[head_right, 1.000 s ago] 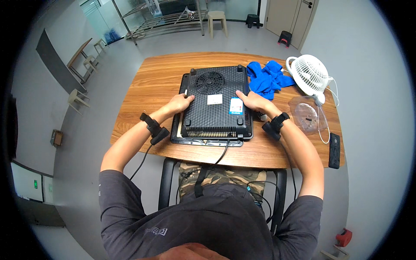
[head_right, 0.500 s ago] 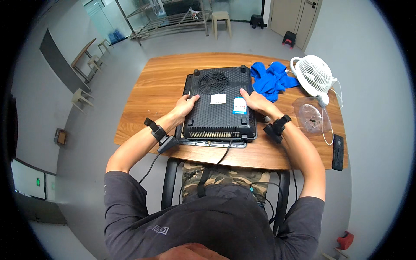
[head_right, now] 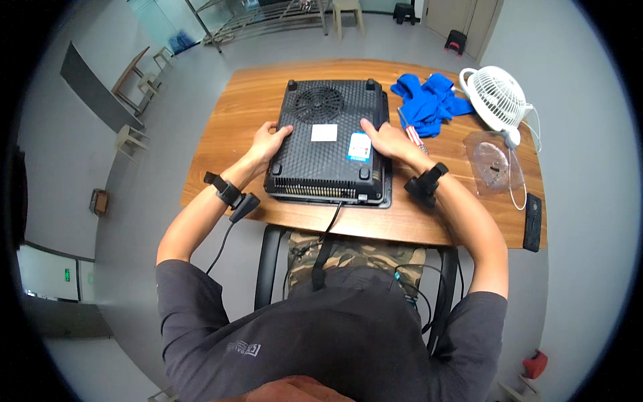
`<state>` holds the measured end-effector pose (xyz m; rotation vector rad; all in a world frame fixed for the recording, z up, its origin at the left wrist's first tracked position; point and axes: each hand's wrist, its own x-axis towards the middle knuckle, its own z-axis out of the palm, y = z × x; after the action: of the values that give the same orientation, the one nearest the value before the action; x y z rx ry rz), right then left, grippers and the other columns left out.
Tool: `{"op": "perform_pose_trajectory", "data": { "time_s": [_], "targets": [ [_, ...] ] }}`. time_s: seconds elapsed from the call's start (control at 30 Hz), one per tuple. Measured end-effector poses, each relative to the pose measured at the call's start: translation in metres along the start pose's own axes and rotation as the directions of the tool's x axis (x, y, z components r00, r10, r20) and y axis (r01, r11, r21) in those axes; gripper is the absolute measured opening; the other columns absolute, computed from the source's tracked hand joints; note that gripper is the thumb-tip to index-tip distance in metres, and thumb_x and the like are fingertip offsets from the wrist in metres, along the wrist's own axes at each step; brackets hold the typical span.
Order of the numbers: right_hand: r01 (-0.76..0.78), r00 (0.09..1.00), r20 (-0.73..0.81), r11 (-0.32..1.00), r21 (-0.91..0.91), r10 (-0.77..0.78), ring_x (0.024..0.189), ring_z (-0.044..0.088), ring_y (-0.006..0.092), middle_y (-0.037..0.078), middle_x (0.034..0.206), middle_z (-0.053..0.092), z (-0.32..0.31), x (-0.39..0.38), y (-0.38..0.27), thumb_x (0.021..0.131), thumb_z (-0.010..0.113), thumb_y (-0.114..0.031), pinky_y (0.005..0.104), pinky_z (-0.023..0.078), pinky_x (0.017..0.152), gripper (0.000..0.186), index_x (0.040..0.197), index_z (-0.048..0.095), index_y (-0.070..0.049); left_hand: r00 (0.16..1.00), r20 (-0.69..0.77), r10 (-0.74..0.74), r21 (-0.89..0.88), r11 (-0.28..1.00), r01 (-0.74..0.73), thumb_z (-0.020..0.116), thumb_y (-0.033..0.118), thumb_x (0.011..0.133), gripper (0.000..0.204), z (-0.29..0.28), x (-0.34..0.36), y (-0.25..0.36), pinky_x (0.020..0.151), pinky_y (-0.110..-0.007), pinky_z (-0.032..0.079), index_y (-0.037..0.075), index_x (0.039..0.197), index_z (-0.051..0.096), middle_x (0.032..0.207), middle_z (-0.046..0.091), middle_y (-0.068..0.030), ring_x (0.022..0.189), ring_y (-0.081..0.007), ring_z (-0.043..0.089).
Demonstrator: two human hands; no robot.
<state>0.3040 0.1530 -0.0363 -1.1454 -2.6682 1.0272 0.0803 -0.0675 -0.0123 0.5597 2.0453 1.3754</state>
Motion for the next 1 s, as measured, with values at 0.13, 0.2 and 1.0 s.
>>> {"op": "perform_pose_trajectory", "data": {
  "time_s": [0.13, 0.2, 1.0],
  "targets": [
    [-0.042, 0.995, 0.091, 0.999, -0.023, 0.044, 0.119, 0.059, 0.0469, 0.039, 0.121, 0.059, -0.001, 0.001, -0.002, 0.093, 0.03, -0.075, 0.0445, 0.044, 0.104, 0.103, 0.122, 0.057, 0.019, 1.0, -0.024, 0.004, 0.037, 0.999, -0.003, 0.071, 0.028, 0.091, 0.054, 0.001, 0.0, -0.014, 0.076, -0.032, 0.057, -0.008, 0.127, 0.051, 0.111, 0.066, -0.0189, 0.092, -0.0209, 0.068],
    [-0.037, 0.993, 0.113, 0.999, -0.037, 0.041, 0.119, 0.058, 0.0471, 0.039, 0.121, 0.059, -0.006, -0.005, -0.008, 0.093, 0.029, -0.075, 0.0448, 0.044, 0.105, 0.102, 0.12, 0.058, 0.019, 0.999, -0.035, -0.007, 0.066, 0.998, 0.009, 0.071, 0.028, 0.091, 0.052, 0.002, -0.001, -0.017, 0.075, -0.031, 0.057, -0.008, 0.124, 0.053, 0.11, 0.066, -0.0187, 0.091, -0.0205, 0.068],
    [-0.074, 0.986, 0.14, 0.993, -0.097, 0.087, 0.114, 0.062, 0.0436, 0.036, 0.118, 0.062, -0.019, -0.012, -0.006, 0.089, 0.033, -0.08, 0.0433, 0.045, 0.102, 0.107, 0.118, 0.059, 0.019, 0.99, -0.085, 0.109, 0.068, 0.992, -0.103, 0.075, 0.031, 0.087, 0.055, 0.018, 0.015, -0.045, 0.082, -0.032, 0.055, -0.005, 0.125, 0.058, 0.109, 0.07, -0.0188, 0.093, -0.0214, 0.069]
  ]
}}
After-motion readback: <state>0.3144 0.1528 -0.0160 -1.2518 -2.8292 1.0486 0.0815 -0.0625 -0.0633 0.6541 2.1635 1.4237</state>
